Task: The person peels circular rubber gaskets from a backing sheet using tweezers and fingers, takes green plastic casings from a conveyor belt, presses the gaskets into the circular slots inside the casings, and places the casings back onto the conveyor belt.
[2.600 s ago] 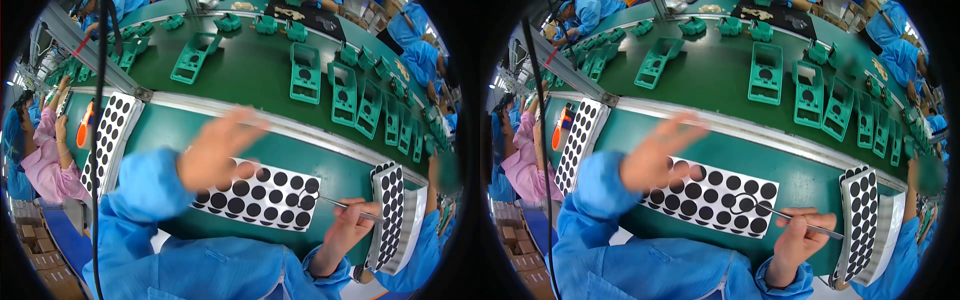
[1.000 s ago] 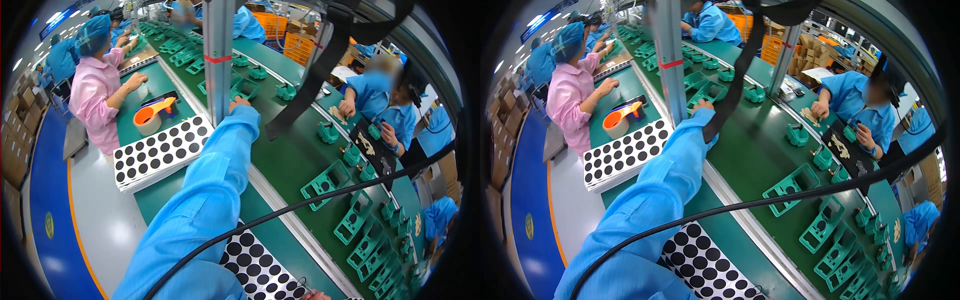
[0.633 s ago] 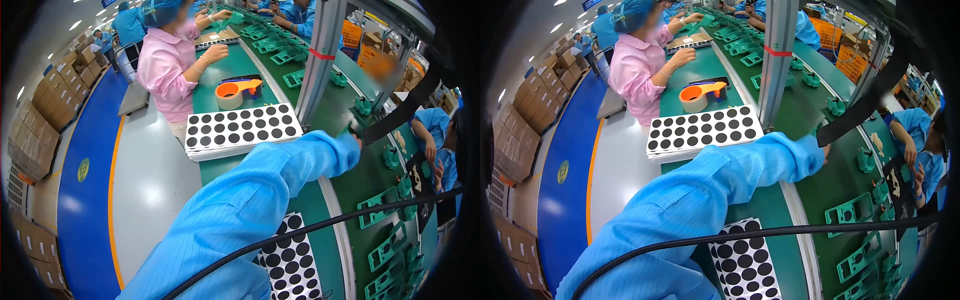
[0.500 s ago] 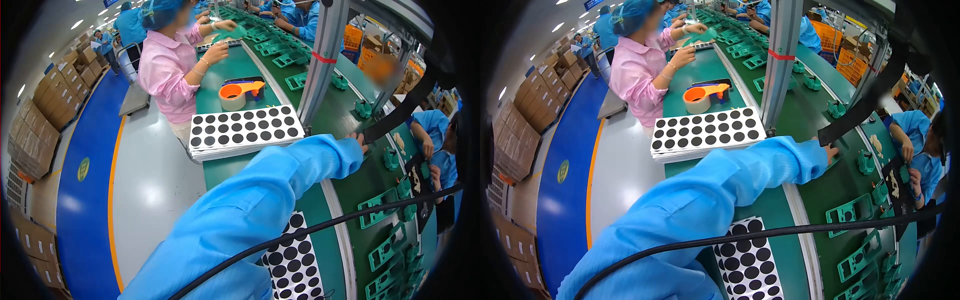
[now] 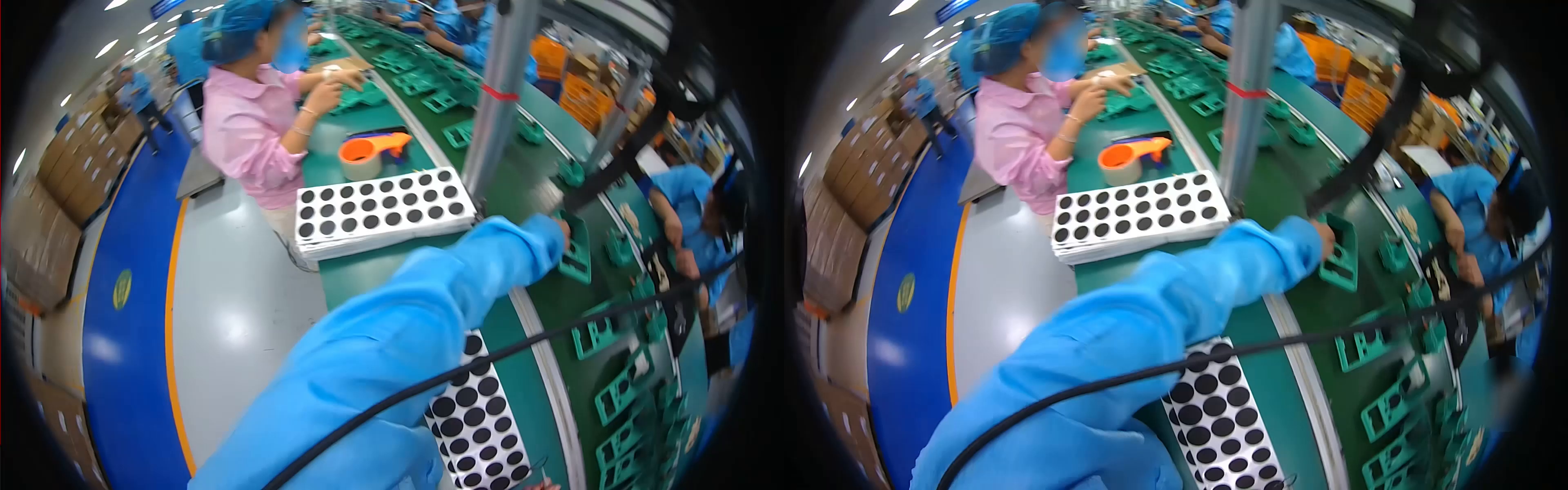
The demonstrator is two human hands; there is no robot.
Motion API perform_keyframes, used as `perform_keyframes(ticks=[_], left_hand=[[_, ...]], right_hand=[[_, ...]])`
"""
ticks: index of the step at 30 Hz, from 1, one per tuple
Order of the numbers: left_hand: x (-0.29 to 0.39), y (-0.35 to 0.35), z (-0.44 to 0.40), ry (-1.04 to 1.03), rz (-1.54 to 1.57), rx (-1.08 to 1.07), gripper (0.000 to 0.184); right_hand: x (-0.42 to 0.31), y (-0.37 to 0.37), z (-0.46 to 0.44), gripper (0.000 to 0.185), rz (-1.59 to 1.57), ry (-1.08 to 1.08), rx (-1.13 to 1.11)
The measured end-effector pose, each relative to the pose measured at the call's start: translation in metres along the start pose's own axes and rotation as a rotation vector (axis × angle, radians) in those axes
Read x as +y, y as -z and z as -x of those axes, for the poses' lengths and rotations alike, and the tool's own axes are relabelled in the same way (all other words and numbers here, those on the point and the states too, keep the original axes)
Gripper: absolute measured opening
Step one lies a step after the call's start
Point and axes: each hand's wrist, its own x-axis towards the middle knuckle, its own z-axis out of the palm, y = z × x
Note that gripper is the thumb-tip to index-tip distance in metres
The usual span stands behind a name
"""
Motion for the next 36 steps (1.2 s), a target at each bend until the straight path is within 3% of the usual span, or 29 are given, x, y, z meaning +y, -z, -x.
perform_keyframes(ticks=[1, 2, 4, 5, 6, 9, 11, 13, 17, 23, 25, 27, 29, 31, 33, 36], left_hand=[[-0.006, -0.009, -0.010, -0.027, -0.005, -0.042, 0.030], [-0.015, -0.022, -0.019, -0.271, -0.207, -0.009, 0.029], [0.003, 0.009, 0.045, -0.236, 0.133, 0.024, 0.028], [0.002, 0.004, 0.052, -0.322, 0.015, 0.054, 0.030], [0.016, 0.016, 0.091, -0.310, 0.186, 0.024, 0.033], [0.019, 0.004, 0.144, -0.676, 0.178, 0.115, 0.032], [0.034, 0.003, 0.190, -0.672, 0.178, 0.004, 0.032], [0.039, -0.011, 0.220, -0.794, 0.172, -0.018, 0.035], [0.055, -0.030, 0.256, -0.844, 0.183, -0.081, 0.038], [0.053, -0.062, 0.263, -0.868, 0.116, 0.002, 0.041], [0.052, -0.059, 0.265, -0.833, 0.076, -0.075, 0.043], [0.054, -0.050, 0.266, -0.795, 0.140, 0.022, 0.047], [0.051, -0.045, 0.266, -0.742, 0.119, -0.044, 0.052], [0.053, -0.041, 0.265, -0.824, 0.149, 0.026, 0.056], [0.051, -0.047, 0.267, -0.825, 0.118, -0.050, 0.061], [0.049, -0.052, 0.267, -0.813, 0.119, -0.126, 0.066]], right_hand=[[0.010, 0.006, -0.009, 0.017, -0.029, -0.015, -0.007], [0.017, 0.018, -0.014, 0.017, -0.050, -0.026, 0.001], [0.004, 0.027, 0.006, 0.012, -0.105, -0.038, 0.025], [-0.006, 0.010, 0.013, 0.009, -0.146, -0.039, 0.025], [-0.012, -0.002, 0.017, 0.009, -0.180, -0.049, 0.064], [-0.013, -0.012, 0.017, 0.007, -0.251, -0.080, 0.066], [-0.012, -0.012, 0.017, 0.006, -0.286, -0.120, 0.096], [-0.011, -0.012, 0.015, 0.006, -0.335, -0.139, 0.104], [-0.010, -0.014, 0.012, 0.006, -0.344, -0.142, 0.126], [-0.014, -0.025, 0.020, 0.011, -0.255, -0.064, 0.161], [-0.014, -0.031, 0.025, 0.015, -0.093, 0.068, 0.198], [-0.011, -0.037, 0.028, 0.018, -0.054, 0.119, 0.219], [-0.009, -0.045, 0.031, 0.018, 0.106, 0.353, 0.155], [-0.009, -0.061, 0.032, 0.020, 0.122, 0.356, 0.162], [-0.005, -0.069, 0.031, 0.023, 0.254, 0.507, -0.006], [0.005, -0.077, 0.028, 0.025, 0.315, 0.519, -0.054]])
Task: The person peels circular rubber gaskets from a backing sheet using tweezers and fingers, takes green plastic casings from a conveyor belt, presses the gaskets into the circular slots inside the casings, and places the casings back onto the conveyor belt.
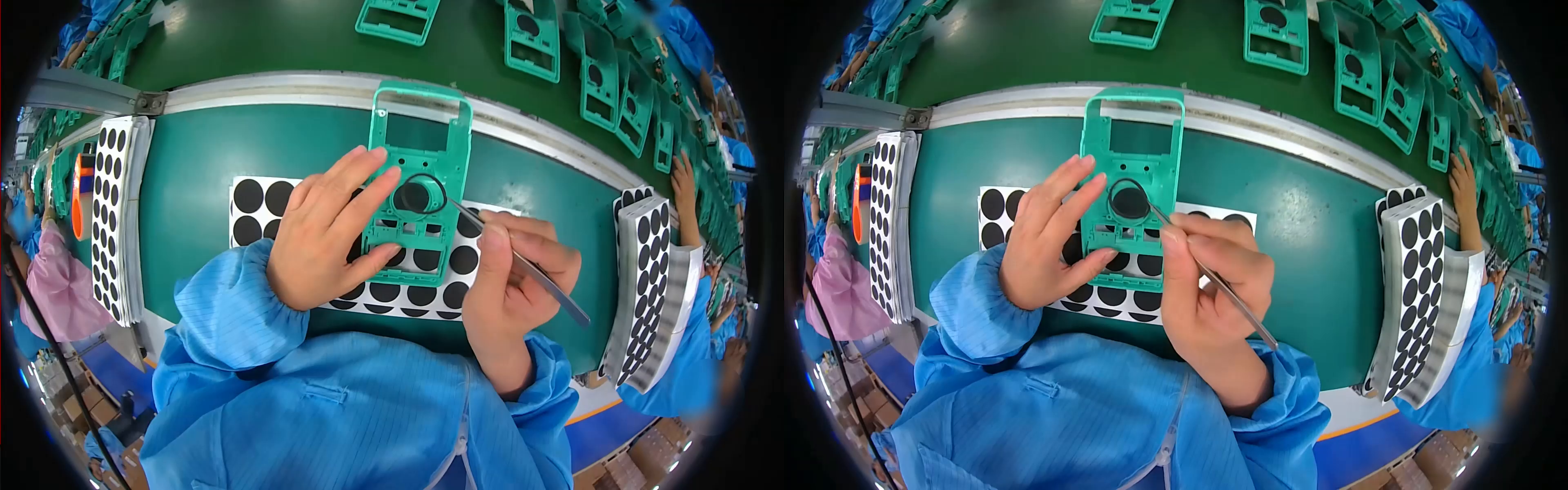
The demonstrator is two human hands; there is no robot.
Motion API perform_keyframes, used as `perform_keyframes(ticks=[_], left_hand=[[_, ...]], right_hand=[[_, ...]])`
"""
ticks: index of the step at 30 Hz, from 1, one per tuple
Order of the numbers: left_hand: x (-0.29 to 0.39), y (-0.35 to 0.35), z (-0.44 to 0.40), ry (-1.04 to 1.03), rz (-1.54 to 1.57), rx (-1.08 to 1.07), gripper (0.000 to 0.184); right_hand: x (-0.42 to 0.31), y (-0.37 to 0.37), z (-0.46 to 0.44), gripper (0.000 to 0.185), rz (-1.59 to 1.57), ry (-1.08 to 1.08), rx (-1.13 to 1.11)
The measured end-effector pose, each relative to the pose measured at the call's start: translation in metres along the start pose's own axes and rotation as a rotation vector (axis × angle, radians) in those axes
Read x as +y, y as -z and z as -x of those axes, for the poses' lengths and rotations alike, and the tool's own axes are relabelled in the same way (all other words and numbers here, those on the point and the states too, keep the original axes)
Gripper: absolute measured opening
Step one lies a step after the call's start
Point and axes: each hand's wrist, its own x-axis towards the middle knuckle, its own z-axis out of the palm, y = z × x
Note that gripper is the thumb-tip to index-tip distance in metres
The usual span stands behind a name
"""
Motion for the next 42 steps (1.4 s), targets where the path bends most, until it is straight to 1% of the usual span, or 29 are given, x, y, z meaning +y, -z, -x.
perform_keyframes(ticks=[1, 3, 5, 8, 10, 12, 15, 17, 18, 21, 22, 23, 25, 27, 28, 30, 33, 37, 39, 42], left_hand=[[-0.002, -0.001, 0.001, 0.007, 0.010, -0.011, 0.066], [-0.005, -0.003, 0.002, -0.019, 0.053, -0.026, 0.066], [-0.009, -0.004, 0.002, -0.014, 0.097, -0.023, 0.066], [-0.012, -0.004, 0.002, -0.013, 0.144, -0.023, 0.065], [-0.013, -0.004, 0.003, -0.006, 0.158, -0.032, 0.065], [-0.013, -0.004, 0.003, 0.010, 0.168, -0.020, 0.059], [-0.014, -0.005, 0.003, 0.021, 0.176, -0.021, 0.059], [-0.015, -0.006, 0.003, 0.008, 0.182, -0.026, 0.062], [-0.016, -0.006, 0.004, -0.005, 0.190, -0.031, 0.065], [-0.019, -0.007, 0.004, -0.025, 0.194, -0.022, 0.064], [-0.019, -0.007, 0.004, -0.025, 0.195, -0.023, 0.064], [-0.019, -0.007, 0.004, -0.027, 0.191, -0.016, 0.062], [-0.019, -0.007, 0.004, -0.027, 0.189, -0.011, 0.060], [-0.019, -0.007, 0.003, -0.031, 0.157, -0.014, 0.049], [-0.019, -0.006, 0.003, -0.030, 0.158, -0.015, 0.049], [-0.018, -0.006, 0.003, -0.014, 0.136, -0.037, 0.040], [-0.019, -0.006, 0.003, -0.009, 0.129, -0.043, 0.035], [-0.020, -0.006, 0.004, -0.021, 0.122, -0.041, 0.035], [-0.019, -0.005, 0.003, -0.006, 0.113, -0.028, 0.030], [-0.019, -0.005, 0.003, -0.008, 0.109, -0.027, 0.030]], right_hand=[[0.003, -0.002, 0.001, 0.025, 0.042, 0.051, -0.034], [0.012, -0.002, 0.006, 0.025, -0.008, 0.028, -0.013], [0.020, 0.000, 0.005, 0.025, 0.009, 0.112, 0.010], [0.022, 0.002, 0.006, 0.026, 0.026, 0.123, 0.002], [0.020, 0.004, 0.007, 0.026, 0.034, 0.108, -0.011], [0.019, 0.006, 0.007, 0.027, 0.042, 0.095, -0.023], [0.017, 0.005, 0.007, 0.027, 0.088, 0.112, -0.063], [0.015, 0.003, 0.008, 0.021, 0.148, 0.095, -0.120], [0.015, 0.003, 0.009, 0.021, 0.148, 0.093, -0.120], [0.016, 0.003, 0.012, 0.021, 0.147, 0.028, -0.149], [0.017, 0.003, 0.013, 0.024, 0.114, 0.028, -0.146], [0.018, 0.003, 0.013, 0.028, 0.082, 0.028, -0.143], [0.019, 0.002, 0.013, 0.028, 0.076, 0.032, -0.140], [0.020, 0.001, 0.013, 0.027, 0.070, 0.037, -0.137], [0.020, 0.000, 0.013, 0.028, 0.070, 0.042, -0.139], [0.020, -0.001, 0.012, 0.028, 0.070, 0.047, -0.141], [0.021, -0.002, 0.012, 0.028, 0.082, 0.044, -0.143], [0.022, -0.004, 0.013, 0.029, 0.086, 0.045, -0.131], [0.022, -0.005, 0.013, 0.029, 0.087, 0.041, -0.131], [0.024, -0.006, 0.013, 0.029, 0.082, 0.050, -0.131]])
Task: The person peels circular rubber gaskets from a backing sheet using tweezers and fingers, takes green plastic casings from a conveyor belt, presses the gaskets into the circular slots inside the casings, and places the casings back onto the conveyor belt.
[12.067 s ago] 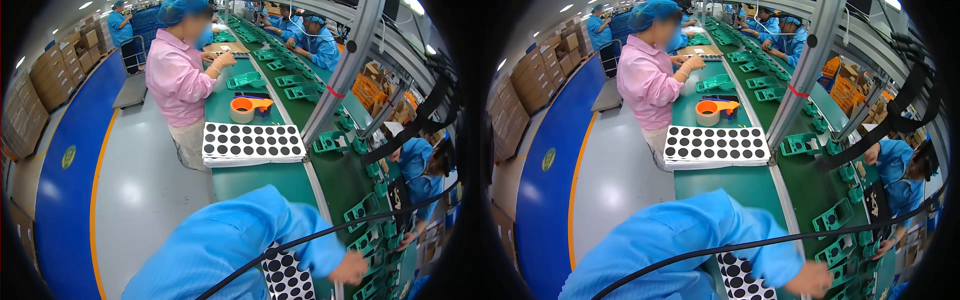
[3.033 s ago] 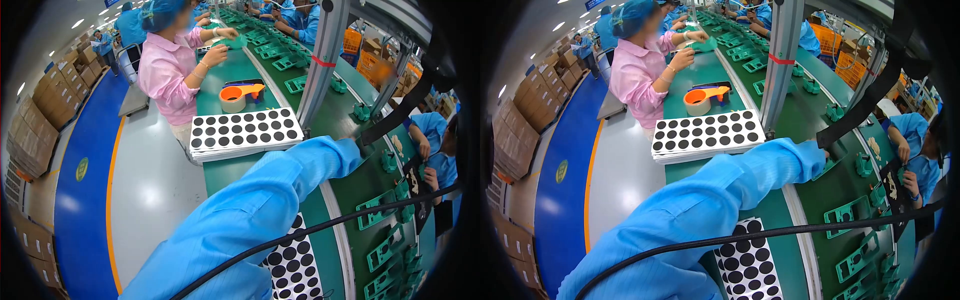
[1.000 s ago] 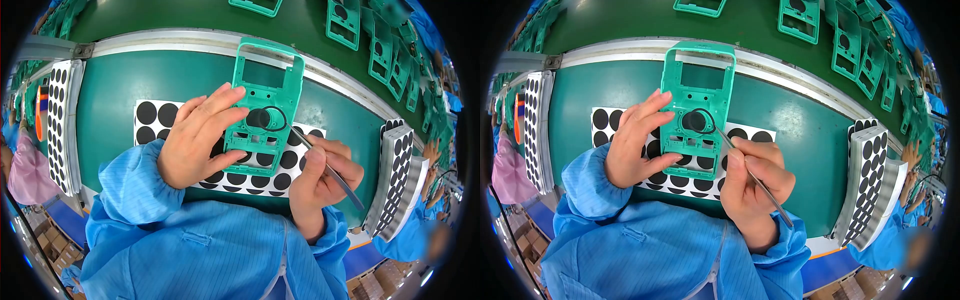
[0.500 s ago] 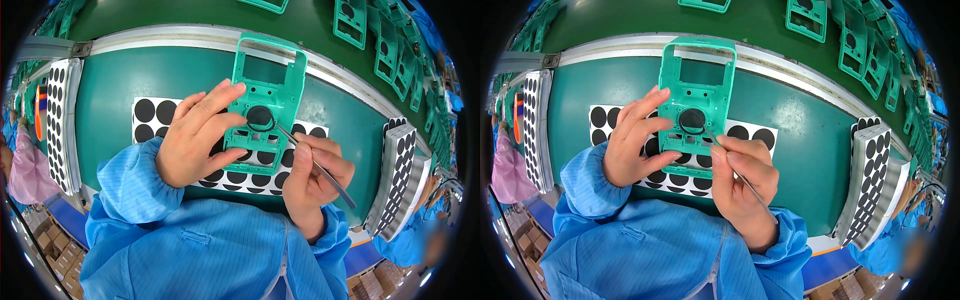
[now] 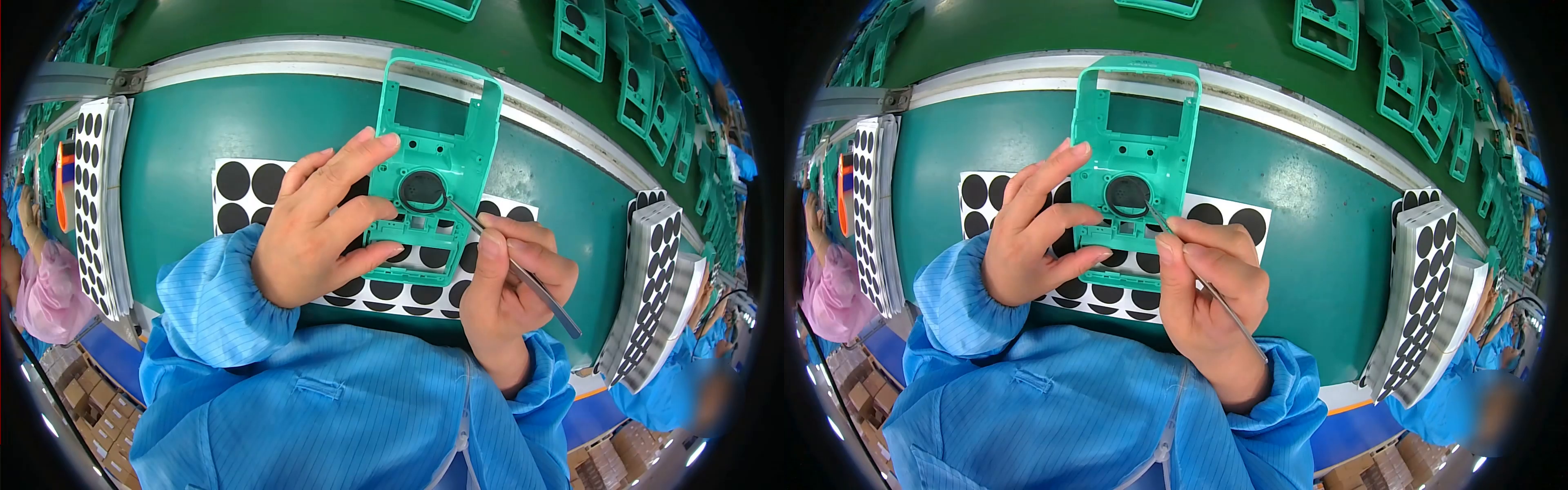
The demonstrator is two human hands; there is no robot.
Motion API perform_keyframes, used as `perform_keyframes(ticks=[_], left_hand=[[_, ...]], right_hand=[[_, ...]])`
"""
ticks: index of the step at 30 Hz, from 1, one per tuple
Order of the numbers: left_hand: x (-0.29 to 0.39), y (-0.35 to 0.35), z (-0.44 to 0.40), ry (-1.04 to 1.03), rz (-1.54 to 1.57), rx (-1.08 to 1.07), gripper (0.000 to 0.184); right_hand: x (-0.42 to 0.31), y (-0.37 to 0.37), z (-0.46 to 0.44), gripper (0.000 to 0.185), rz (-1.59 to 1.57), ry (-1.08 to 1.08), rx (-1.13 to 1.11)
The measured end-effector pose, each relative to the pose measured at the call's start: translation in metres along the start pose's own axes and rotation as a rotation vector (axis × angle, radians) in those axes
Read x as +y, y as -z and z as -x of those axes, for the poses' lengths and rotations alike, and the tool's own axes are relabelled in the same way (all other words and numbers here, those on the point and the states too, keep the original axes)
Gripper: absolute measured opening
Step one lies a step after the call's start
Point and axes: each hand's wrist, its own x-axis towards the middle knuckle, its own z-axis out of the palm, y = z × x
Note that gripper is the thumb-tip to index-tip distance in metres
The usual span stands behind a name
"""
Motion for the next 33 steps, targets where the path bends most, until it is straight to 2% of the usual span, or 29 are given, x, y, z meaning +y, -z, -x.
perform_keyframes(ticks=[33], left_hand=[[-0.0065, -0.0009, 0.0016, -0.026, 0.005, -0.006, 0.034]], right_hand=[[0.0035, -0.0061, 0.0000, 0.028, 0.004, 0.002, 0.024]])
